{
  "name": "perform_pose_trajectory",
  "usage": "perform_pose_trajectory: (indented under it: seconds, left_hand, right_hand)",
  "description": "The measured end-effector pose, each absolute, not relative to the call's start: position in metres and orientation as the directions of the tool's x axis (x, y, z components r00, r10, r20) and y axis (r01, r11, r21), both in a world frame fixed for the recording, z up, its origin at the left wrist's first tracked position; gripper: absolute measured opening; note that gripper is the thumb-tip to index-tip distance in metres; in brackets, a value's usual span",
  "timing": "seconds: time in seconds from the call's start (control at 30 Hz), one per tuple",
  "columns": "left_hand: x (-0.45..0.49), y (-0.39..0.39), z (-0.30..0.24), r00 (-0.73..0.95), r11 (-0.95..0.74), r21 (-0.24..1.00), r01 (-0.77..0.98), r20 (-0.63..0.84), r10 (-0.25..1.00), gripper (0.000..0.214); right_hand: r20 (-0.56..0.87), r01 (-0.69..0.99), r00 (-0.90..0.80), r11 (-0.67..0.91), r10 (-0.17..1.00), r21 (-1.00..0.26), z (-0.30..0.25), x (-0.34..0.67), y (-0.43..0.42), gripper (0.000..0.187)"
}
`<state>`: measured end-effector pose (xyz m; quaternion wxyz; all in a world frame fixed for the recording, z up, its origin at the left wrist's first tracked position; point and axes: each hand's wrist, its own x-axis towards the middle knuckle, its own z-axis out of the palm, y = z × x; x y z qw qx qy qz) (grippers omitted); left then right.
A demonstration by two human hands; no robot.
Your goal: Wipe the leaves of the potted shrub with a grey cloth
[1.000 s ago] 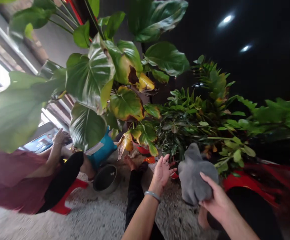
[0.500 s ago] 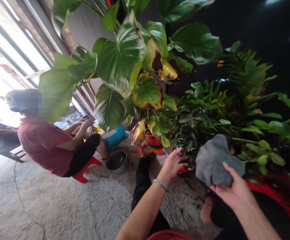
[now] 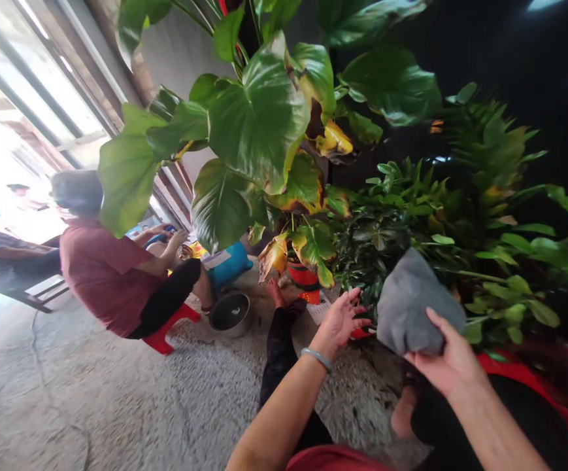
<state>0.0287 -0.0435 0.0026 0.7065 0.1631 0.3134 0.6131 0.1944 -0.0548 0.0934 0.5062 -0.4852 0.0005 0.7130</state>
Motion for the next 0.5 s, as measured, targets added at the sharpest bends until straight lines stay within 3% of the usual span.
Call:
perform_pose_trajectory:
  seconds: [0.1, 0.17, 0.37, 0.5]
  left_hand:
    - [0.027, -0.045, 0.004, 0.056, 0.215, 0.622, -0.753, -0.265, 0.963, 0.031]
    - [0.029, -0.044, 0.004, 0.047, 0.227, 0.631, -0.741, -0.289, 0.956, 0.032]
    - [0.040, -0.046, 0.017, 0.041, 0.197, 0.651, -0.733, -0.247, 0.968, 0.029]
    - [0.043, -0.051, 0.032, 0.010, 0.177, 0.668, -0.723, -0.245, 0.969, 0.028]
  right_hand:
    - [-0.781, -0.676, -0.087, -0.613, 0.618, -0.409, 0.075, 0.192, -0.080, 0.019]
    - [-0.786, -0.670, -0.105, -0.627, 0.609, -0.397, 0.080, 0.196, -0.089, 0.022]
    - [-0.605, -0.762, -0.005, -0.395, 0.796, -0.513, 0.114, 0.215, -0.078, 0.037]
    - [-0.613, -0.736, -0.036, -0.436, 0.790, -0.518, 0.105, 0.220, -0.085, 0.034]
